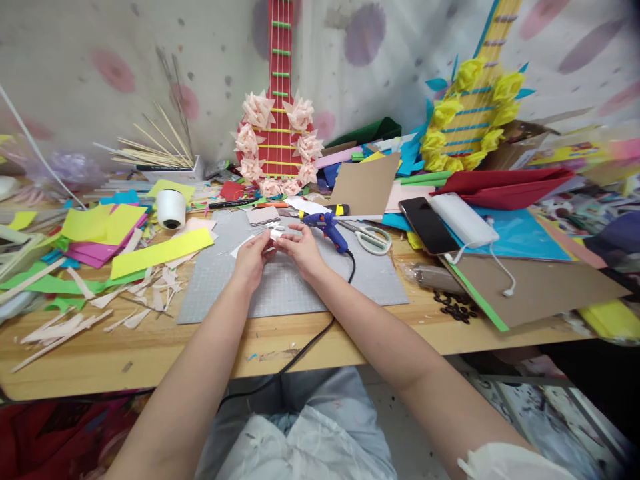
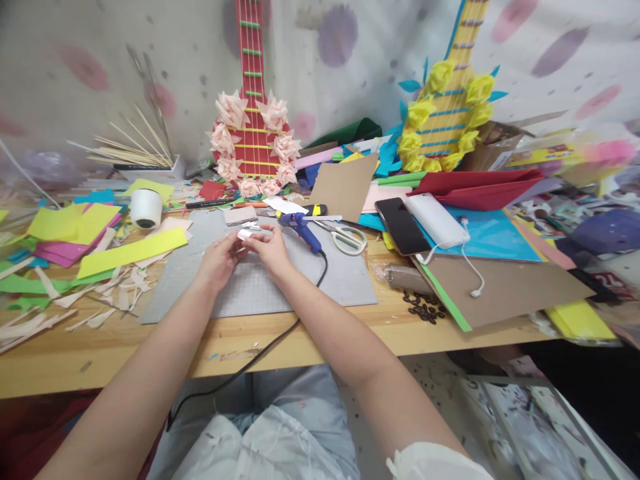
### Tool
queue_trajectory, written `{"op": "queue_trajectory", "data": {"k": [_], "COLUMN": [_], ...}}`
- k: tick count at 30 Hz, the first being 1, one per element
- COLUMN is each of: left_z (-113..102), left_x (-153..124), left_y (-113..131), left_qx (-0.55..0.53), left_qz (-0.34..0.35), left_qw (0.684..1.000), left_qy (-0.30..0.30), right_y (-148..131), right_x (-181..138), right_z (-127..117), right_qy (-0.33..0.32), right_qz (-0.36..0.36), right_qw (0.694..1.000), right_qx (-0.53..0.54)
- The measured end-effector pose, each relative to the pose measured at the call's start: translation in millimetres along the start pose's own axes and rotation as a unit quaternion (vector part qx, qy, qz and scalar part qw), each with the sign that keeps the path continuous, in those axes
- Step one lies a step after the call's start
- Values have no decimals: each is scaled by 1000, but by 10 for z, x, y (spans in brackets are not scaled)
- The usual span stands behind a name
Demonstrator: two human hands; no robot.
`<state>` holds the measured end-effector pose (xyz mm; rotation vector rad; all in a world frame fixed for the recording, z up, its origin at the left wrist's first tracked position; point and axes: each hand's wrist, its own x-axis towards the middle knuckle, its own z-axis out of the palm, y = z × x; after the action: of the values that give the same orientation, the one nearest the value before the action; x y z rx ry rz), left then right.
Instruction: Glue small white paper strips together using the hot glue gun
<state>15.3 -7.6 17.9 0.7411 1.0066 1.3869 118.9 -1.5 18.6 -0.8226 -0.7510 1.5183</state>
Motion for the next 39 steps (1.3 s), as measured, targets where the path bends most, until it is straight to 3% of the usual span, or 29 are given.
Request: {"op": "queue_trajectory", "data": {"k": [9, 14, 20, 39], "left_z": [-53, -55, -70, -7], "left_x": [51, 53, 61, -1], "left_y": [-47, -62, -80, 1], "left_qx": [65, 122, 139, 25], "left_qz": [48, 53, 64, 43], "left_qw": [995, 989, 984, 997], "left_qy": [54, 65, 93, 62], "right_y": [-62, -58, -43, -35], "right_x": [13, 63, 38, -18], "right_z": [-13, -42, -19, 16], "right_qy": [6, 54, 46, 14], "right_qz": [66, 2, -49, -27], "right_qw": [998, 999, 997, 999], "right_qx": [3, 0, -29, -35]}}
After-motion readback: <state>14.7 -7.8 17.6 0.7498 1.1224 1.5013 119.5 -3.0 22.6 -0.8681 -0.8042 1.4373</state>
